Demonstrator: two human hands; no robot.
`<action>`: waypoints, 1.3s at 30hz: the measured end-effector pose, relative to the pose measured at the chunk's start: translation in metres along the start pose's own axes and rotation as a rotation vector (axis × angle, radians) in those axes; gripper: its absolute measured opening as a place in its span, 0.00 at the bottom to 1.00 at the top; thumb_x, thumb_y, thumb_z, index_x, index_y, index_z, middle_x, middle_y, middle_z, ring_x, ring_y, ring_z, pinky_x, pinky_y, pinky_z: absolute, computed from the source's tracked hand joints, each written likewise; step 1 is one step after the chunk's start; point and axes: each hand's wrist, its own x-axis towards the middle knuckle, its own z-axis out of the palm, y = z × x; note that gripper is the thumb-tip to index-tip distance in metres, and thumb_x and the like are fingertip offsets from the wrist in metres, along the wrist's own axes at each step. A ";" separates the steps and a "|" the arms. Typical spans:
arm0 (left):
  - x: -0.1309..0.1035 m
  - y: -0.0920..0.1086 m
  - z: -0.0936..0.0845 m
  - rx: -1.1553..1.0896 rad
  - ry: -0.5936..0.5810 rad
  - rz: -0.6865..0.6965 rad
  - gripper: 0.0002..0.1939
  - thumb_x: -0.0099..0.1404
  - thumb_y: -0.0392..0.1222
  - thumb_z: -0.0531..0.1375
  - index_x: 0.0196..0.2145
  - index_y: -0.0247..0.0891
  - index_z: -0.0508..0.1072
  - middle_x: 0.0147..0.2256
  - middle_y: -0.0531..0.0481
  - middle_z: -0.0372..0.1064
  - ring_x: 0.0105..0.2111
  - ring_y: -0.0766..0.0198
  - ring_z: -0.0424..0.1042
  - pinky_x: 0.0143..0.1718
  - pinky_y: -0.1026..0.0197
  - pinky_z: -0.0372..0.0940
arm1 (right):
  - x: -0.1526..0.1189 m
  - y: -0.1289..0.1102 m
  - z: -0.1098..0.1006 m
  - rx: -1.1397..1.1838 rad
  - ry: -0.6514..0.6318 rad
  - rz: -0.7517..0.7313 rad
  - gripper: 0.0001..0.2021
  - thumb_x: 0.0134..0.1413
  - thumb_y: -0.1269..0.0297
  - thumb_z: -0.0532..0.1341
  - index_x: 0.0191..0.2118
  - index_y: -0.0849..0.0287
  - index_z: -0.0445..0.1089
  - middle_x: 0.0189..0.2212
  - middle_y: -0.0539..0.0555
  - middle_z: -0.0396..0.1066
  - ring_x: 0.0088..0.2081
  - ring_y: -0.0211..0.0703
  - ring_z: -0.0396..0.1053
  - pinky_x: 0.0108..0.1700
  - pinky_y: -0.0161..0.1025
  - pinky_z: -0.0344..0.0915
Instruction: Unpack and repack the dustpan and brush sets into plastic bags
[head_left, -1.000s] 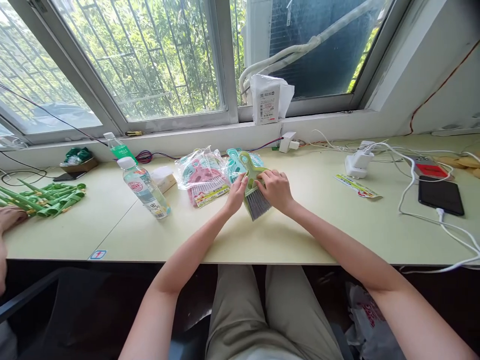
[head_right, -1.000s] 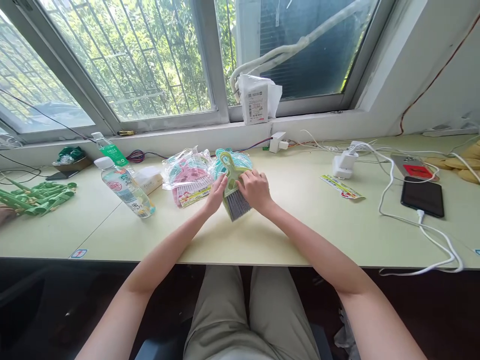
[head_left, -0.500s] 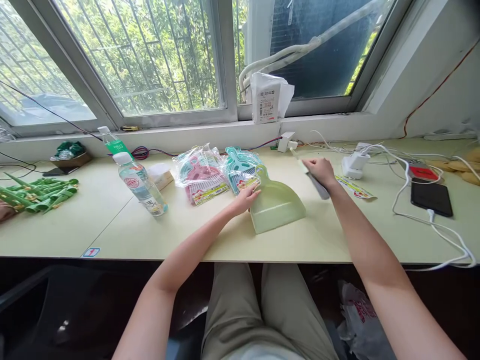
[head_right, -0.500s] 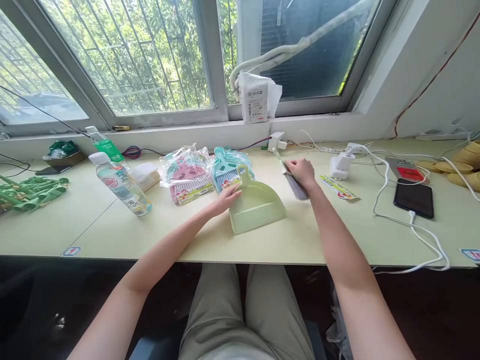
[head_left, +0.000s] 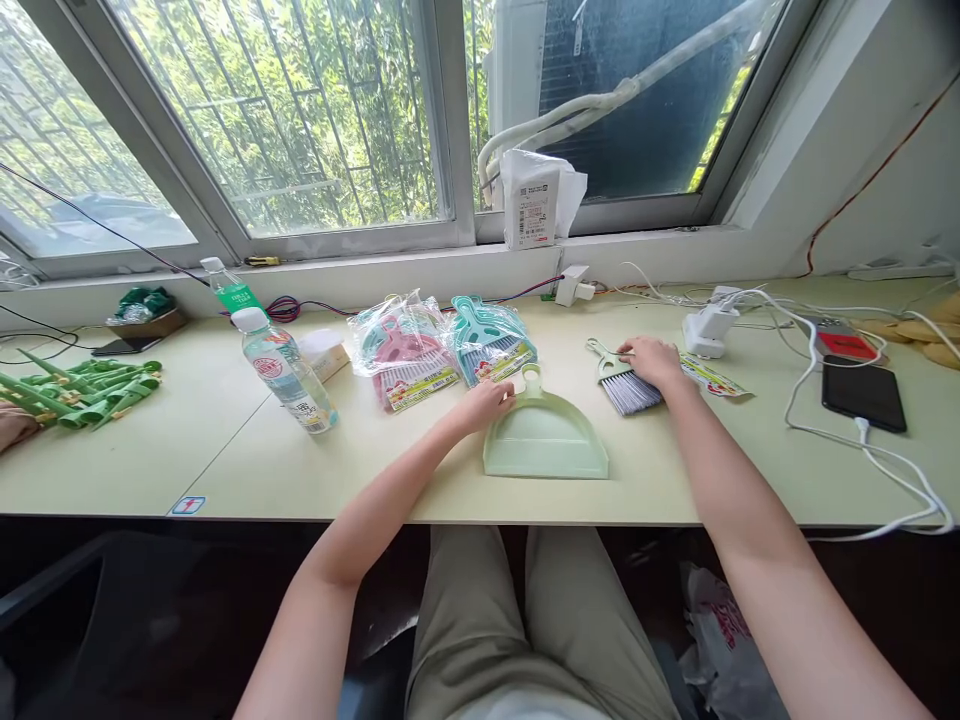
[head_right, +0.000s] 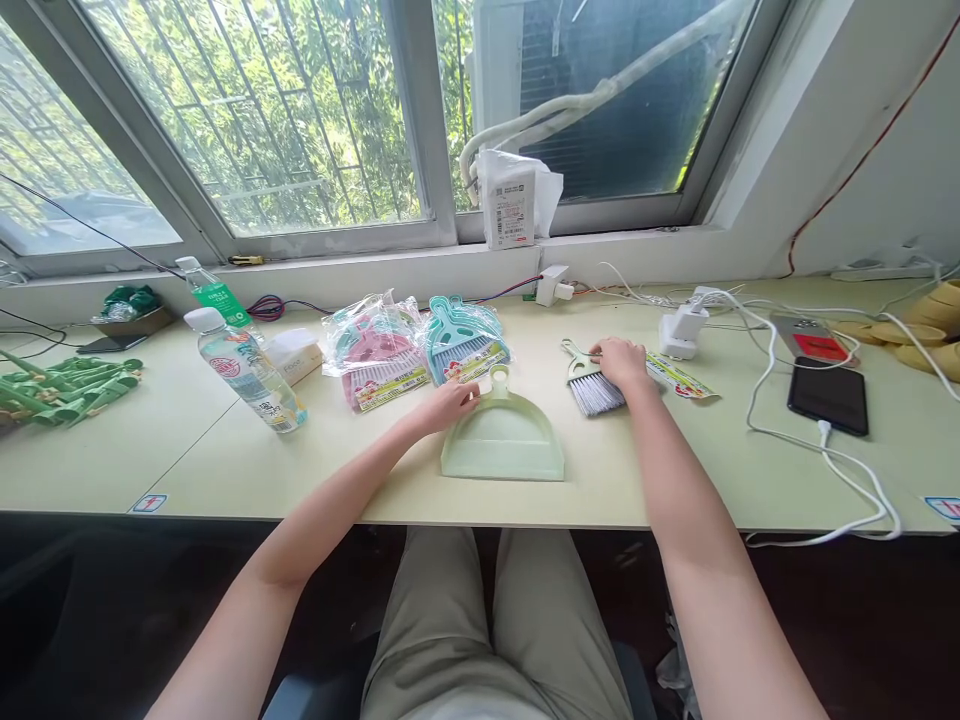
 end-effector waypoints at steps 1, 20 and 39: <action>0.001 0.000 0.000 -0.033 0.032 -0.003 0.11 0.69 0.43 0.50 0.35 0.38 0.71 0.28 0.46 0.70 0.33 0.55 0.69 0.39 0.56 0.62 | 0.000 0.000 -0.001 0.016 0.010 0.006 0.13 0.60 0.64 0.57 0.47 0.54 0.75 0.51 0.60 0.73 0.52 0.54 0.68 0.52 0.51 0.58; 0.011 -0.017 -0.004 -0.792 0.548 -0.107 0.17 0.70 0.50 0.51 0.51 0.42 0.69 0.48 0.46 0.71 0.51 0.55 0.69 0.54 0.53 0.61 | -0.050 -0.117 -0.055 1.185 0.066 -0.329 0.21 0.38 0.43 0.70 0.33 0.54 0.75 0.31 0.53 0.75 0.36 0.47 0.71 0.43 0.45 0.64; 0.011 -0.007 0.001 -0.885 0.372 -0.185 0.22 0.55 0.52 0.66 0.41 0.34 0.79 0.36 0.44 0.77 0.38 0.54 0.75 0.41 0.55 0.68 | -0.078 -0.161 -0.050 1.348 -0.410 -0.216 0.24 0.29 0.47 0.75 0.31 0.61 0.77 0.27 0.52 0.74 0.31 0.43 0.68 0.36 0.40 0.64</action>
